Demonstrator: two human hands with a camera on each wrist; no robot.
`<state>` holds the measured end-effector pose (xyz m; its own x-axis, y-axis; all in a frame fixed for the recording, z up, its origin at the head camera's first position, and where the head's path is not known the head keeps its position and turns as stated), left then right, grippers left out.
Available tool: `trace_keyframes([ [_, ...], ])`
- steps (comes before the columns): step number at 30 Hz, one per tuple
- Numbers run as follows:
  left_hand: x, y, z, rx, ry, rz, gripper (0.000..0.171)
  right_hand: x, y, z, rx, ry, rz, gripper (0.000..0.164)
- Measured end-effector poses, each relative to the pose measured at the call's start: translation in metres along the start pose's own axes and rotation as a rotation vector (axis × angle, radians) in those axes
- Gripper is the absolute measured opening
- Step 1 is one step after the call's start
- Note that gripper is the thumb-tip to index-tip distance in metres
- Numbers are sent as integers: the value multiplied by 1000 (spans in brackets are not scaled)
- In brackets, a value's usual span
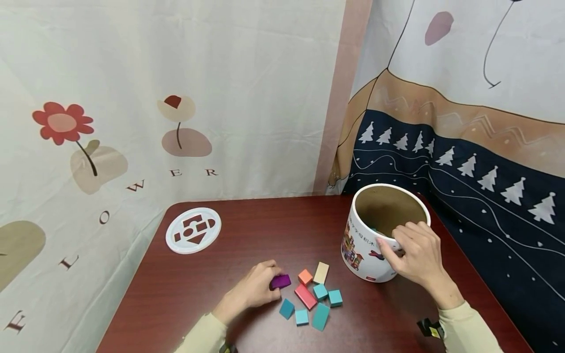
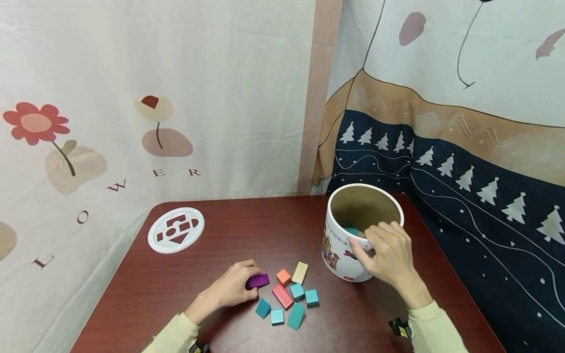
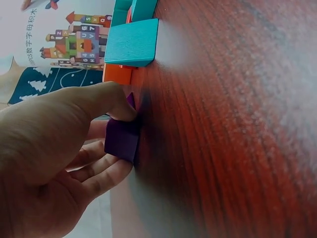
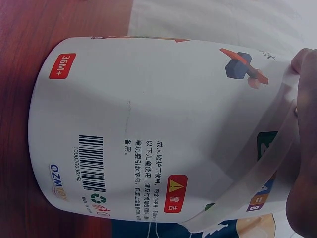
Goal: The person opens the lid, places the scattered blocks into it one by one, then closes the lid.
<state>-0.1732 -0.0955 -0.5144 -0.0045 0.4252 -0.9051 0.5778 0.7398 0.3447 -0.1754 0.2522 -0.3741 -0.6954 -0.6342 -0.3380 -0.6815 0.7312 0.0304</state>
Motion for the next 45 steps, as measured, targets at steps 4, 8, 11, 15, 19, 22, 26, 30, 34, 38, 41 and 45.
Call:
trace_keyframes([
  [4,1,-1,0,8,6,-3,34,0,1,2,3,-3,4,50],
  [8,0,-1,0,6,14,9,34,1,3,4,3,-4,6,49],
  [11,-3,-1,-1,1,25,25,34,2,4,5,1,-5,8,48],
  [15,-10,-2,-5,4,59,21,35,2,4,5,1,-4,8,48],
  [19,-20,-3,-12,16,102,9,35,1,4,5,2,-6,10,48],
  [22,-27,-3,-18,27,131,5,34,1,4,5,4,-18,13,49],
  [26,-37,-1,-28,43,161,5,34,0,3,5,10,-26,9,50],
  [30,-50,1,-42,67,194,-5,33,1,3,5,11,-33,8,49],
  [34,-67,7,-60,97,235,-6,33,1,3,3,9,-40,9,48],
  [38,-83,15,-76,143,276,17,33,1,2,3,7,-46,11,48],
  [41,-94,21,-88,170,300,32,33,1,2,2,2,-45,9,48],
  [45,-108,27,-106,193,323,53,33,2,3,2,-4,-52,11,49],
])
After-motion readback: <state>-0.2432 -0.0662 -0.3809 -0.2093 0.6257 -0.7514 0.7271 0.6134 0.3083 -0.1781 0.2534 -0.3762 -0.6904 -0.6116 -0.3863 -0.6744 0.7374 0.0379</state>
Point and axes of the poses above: each hand's wrist, its own z-axis away from the middle knuckle, its own x-axis out of the palm, y = z × x, the point moved 6 cm from there along -z, towards the middle knuckle, and after that the axes turned 7 degrees about y, right-handed, at the moved point
